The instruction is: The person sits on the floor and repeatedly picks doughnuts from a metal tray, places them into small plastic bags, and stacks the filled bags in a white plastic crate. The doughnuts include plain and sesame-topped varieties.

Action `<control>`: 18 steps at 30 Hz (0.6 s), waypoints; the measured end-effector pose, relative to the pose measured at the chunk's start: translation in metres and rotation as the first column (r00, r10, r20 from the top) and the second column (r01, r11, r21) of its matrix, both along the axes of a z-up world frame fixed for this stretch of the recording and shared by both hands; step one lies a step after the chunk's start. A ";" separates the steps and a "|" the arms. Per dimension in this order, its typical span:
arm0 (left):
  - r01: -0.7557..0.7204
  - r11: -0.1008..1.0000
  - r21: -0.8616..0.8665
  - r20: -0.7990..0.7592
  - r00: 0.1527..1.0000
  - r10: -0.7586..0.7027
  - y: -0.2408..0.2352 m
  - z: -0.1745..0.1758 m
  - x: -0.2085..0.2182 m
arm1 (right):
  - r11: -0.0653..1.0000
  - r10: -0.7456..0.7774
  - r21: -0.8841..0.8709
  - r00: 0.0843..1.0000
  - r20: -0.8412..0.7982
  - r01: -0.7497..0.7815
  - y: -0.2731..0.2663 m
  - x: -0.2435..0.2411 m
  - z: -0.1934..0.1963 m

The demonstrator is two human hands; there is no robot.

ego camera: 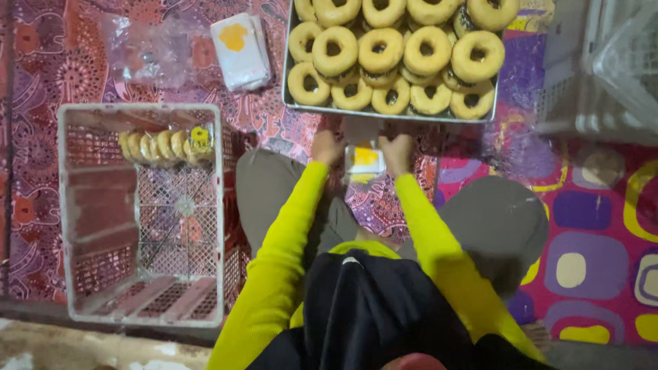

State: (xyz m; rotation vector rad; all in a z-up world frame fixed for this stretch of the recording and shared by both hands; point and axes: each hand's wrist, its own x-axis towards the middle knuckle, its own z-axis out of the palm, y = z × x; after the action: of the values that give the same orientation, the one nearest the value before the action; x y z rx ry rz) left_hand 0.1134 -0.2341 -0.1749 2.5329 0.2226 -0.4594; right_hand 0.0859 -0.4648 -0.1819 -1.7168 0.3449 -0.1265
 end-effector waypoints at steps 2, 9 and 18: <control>-0.159 0.624 -0.765 -0.009 0.972 0.236 0.018 0.029 0.000 | 0.819 -0.131 0.567 0.991 0.026 0.093 -0.006 0.001 0.027; -0.048 0.050 -0.998 -0.031 0.956 0.291 0.028 0.046 -0.014 | 0.770 0.014 0.630 0.989 0.148 -0.105 -0.047 -0.013 0.043; -0.159 0.960 -0.231 0.252 0.943 0.217 -0.030 -0.073 0.007 | 0.895 0.042 -0.436 0.989 -0.139 -0.099 0.006 0.017 -0.068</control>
State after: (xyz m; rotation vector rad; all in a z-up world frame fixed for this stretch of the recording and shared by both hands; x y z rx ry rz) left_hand 0.1201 -0.2642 -0.2476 2.3089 0.2930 -0.0480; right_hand 0.1028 -0.4591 -0.2495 -2.1945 0.3650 -0.0431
